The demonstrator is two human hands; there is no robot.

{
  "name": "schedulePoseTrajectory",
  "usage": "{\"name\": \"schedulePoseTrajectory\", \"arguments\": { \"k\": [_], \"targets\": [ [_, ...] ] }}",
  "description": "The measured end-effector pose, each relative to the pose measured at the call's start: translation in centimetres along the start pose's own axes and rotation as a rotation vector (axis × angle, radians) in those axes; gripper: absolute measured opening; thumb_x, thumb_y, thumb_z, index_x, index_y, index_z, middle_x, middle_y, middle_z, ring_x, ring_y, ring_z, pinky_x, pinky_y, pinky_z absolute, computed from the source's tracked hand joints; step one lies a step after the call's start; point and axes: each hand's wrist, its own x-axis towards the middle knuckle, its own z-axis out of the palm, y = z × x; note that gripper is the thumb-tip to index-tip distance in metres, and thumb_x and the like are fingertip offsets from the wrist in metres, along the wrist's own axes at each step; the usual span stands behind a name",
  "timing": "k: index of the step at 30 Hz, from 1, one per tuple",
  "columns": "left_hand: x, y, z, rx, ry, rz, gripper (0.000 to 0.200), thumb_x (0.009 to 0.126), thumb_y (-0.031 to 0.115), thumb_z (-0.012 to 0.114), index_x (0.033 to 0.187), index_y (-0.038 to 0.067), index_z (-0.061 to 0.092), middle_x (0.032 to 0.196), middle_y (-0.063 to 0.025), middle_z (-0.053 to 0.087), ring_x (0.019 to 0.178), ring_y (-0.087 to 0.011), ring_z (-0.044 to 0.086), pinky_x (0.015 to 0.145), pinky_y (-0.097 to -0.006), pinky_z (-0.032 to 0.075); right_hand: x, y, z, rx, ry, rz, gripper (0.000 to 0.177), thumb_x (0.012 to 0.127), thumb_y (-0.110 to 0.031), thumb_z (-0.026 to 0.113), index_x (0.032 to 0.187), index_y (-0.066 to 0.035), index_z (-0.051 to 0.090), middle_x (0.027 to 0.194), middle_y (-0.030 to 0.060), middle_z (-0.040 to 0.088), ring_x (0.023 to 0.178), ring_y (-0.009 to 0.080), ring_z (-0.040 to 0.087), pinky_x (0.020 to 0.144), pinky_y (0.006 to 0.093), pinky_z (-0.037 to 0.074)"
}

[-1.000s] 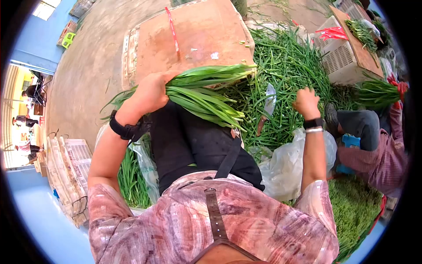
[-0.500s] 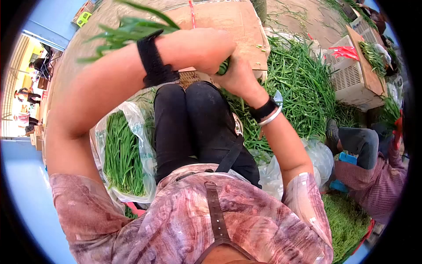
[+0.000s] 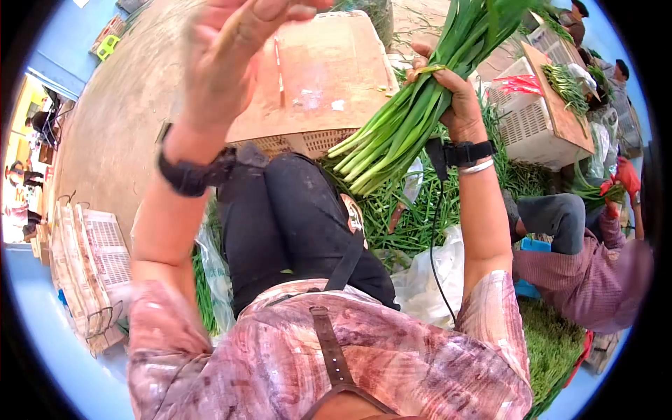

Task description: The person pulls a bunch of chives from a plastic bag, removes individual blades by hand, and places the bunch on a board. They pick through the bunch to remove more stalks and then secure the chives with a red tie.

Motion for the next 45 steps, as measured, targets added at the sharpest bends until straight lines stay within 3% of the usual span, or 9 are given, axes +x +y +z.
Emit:
{"name": "schedulePoseTrajectory", "arguments": {
  "k": [6,13,17,22,30,37,42,43,45],
  "targets": [
    [-10.4,-12.8,4.5,-0.741,-0.161,-1.043,0.104,0.065,0.072,0.063,0.136,0.001,0.039,0.133,-0.0125,0.049,0.121,-0.0243,0.048,0.103,-0.0434,0.037,3.0,5.2,1.1,0.203,-0.036,0.033,0.054,0.079,-0.012,0.063,0.124,0.008,0.041,0.097,0.0140,0.061,0.086,0.0283,0.063,0.079,0.0409,0.054],
    [-16.3,-11.3,8.2,-1.507,0.092,-0.944,0.088,0.072,0.046,0.074,0.136,0.001,0.035,0.130,-0.0247,0.047,0.117,-0.0347,0.052,0.093,-0.0518,0.047,6.7,10.9,-0.3,0.055,0.172,0.413,0.032,0.080,-0.009,0.060,0.108,0.005,0.053,0.089,0.0154,0.064,0.078,0.0262,0.065,0.071,0.0395,0.057],
    [-17.0,-11.8,7.9,-1.382,0.214,-1.122,0.059,0.076,0.015,0.073,0.127,0.005,0.046,0.109,-0.0205,0.058,0.076,-0.0174,0.059,0.069,-0.0312,0.052,7.8,12.1,0.7,0.089,0.209,0.511,0.028,0.082,-0.013,0.062,0.105,0.002,0.055,0.090,0.0148,0.065,0.078,0.0253,0.066,0.069,0.0371,0.057],
    [-12.0,-11.0,4.9,-1.245,0.224,-1.051,0.042,0.077,0.008,0.068,0.114,0.000,0.051,0.097,-0.0155,0.062,0.069,-0.0153,0.058,0.062,-0.0284,0.051,10.5,9.0,-1.6,0.210,0.115,0.339,0.047,0.090,-0.033,0.058,0.128,-0.009,0.044,0.109,0.0129,0.060,0.097,0.0266,0.061,0.081,0.0411,0.054],
    [-15.4,-18.7,6.5,-1.340,0.496,-1.332,0.022,0.081,0.007,0.067,0.098,-0.005,0.059,0.088,-0.0141,0.065,0.072,-0.0192,0.066,0.060,-0.0282,0.059,2.1,4.5,-7.5,-0.667,0.736,0.418,0.052,0.090,-0.014,0.054,0.133,0.007,0.035,0.098,0.0155,0.063,0.080,0.0201,0.066,0.059,0.0248,0.049],
    [-15.4,-18.6,6.0,-1.670,0.418,-1.142,0.037,0.085,0.009,0.062,0.111,-0.013,0.048,0.108,-0.0237,0.056,0.080,-0.0159,0.065,0.065,-0.0237,0.059,-7.9,1.4,-11.6,-0.117,0.447,0.165,0.016,0.086,-0.007,0.055,0.100,-0.003,0.061,0.075,0.0089,0.058,0.052,0.0174,0.052,0.045,0.0280,0.041],
    [-15.0,-18.1,6.1,-1.652,0.397,-1.041,0.038,0.085,0.010,0.060,0.110,-0.015,0.046,0.104,-0.0255,0.058,0.086,-0.0198,0.066,0.070,-0.0273,0.060,-12.3,6.9,-12.3,-2.173,0.092,0.894,0.033,0.077,-0.029,0.067,0.094,-0.001,0.064,0.084,0.0226,0.064,0.075,0.0412,0.064,0.064,0.0483,0.051],
    [-14.9,-18.2,6.0,-1.643,0.385,-1.026,0.038,0.085,0.010,0.059,0.110,-0.015,0.046,0.105,-0.0266,0.058,0.088,-0.0213,0.066,0.070,-0.0284,0.060,-11.9,7.4,-11.7,-1.936,0.237,0.439,0.027,0.081,-0.023,0.065,0.091,0.002,0.065,0.081,0.0183,0.066,0.073,0.0334,0.067,0.062,0.0403,0.053],
    [-14.7,-17.8,5.8,-1.718,0.388,-1.007,0.039,0.086,0.009,0.057,0.114,-0.016,0.045,0.108,-0.0307,0.057,0.094,-0.0275,0.066,0.075,-0.0339,0.060,-9.6,6.8,-7.8,-1.277,0.433,0.513,0.024,0.084,-0.018,0.063,0.093,0.004,0.063,0.079,0.0146,0.066,0.068,0.0258,0.066,0.058,0.0339,0.052]
  ]
}}
